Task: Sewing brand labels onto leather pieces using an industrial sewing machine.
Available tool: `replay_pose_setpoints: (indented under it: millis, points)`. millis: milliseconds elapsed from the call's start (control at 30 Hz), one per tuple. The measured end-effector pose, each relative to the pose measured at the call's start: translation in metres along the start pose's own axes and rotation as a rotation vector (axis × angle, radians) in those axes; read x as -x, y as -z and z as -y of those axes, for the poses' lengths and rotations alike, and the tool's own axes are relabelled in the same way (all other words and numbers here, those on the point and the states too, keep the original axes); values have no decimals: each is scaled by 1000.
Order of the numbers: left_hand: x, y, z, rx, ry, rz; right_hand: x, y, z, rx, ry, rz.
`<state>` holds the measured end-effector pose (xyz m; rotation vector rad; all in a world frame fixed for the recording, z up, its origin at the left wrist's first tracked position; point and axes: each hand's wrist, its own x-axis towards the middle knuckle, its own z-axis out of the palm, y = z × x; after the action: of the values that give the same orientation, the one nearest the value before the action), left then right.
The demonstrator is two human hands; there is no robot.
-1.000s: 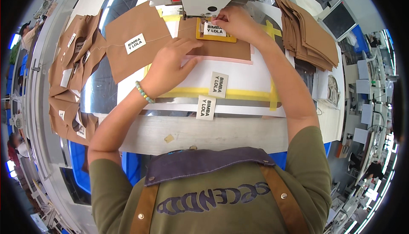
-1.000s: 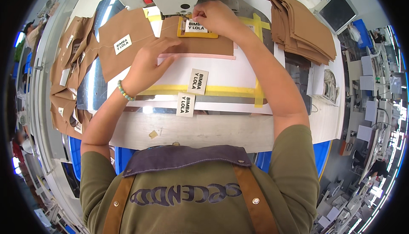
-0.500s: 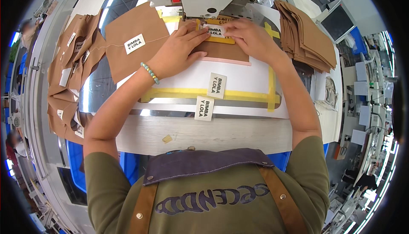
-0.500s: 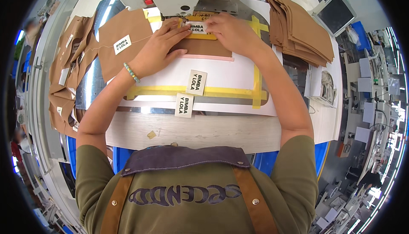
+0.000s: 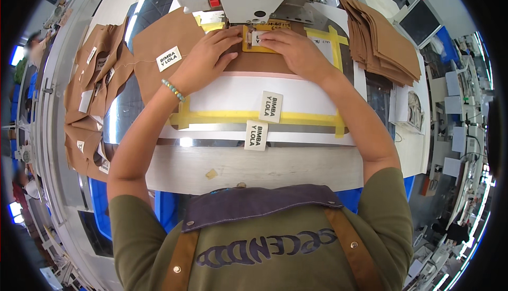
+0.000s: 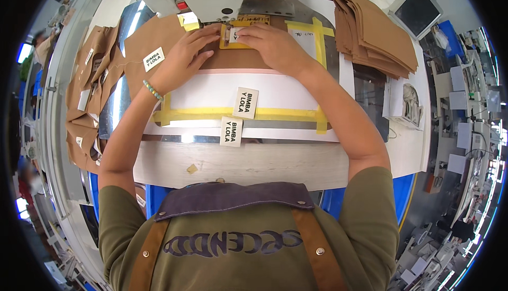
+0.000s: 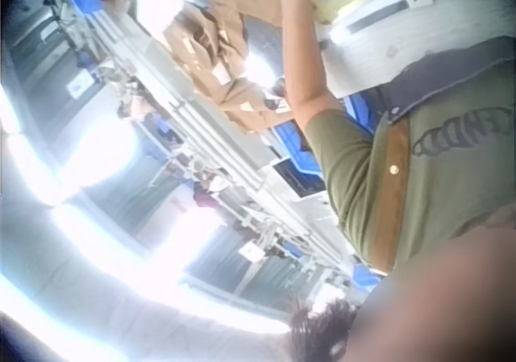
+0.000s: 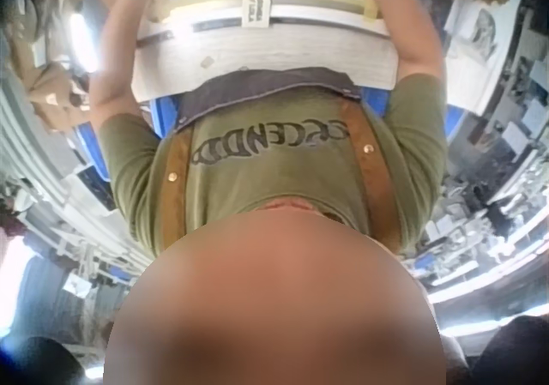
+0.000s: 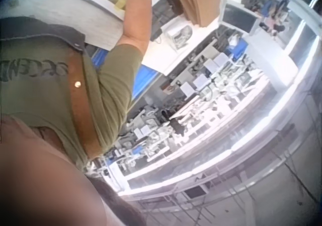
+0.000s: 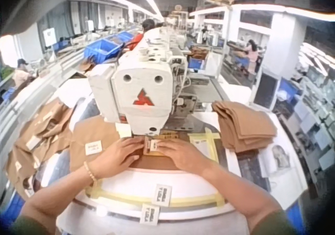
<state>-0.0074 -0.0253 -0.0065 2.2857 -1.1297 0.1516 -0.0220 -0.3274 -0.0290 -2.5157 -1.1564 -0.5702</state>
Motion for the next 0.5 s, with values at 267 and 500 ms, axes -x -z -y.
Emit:
replay_pose_setpoints:
  millis: [267,500]
  points:
    - [15,76,-120,46,-279,-237,3,-5,-7,11,-34,25]
    - [69,145,-196,29,-523,-495,3,-9,-4,-30,-50,24]
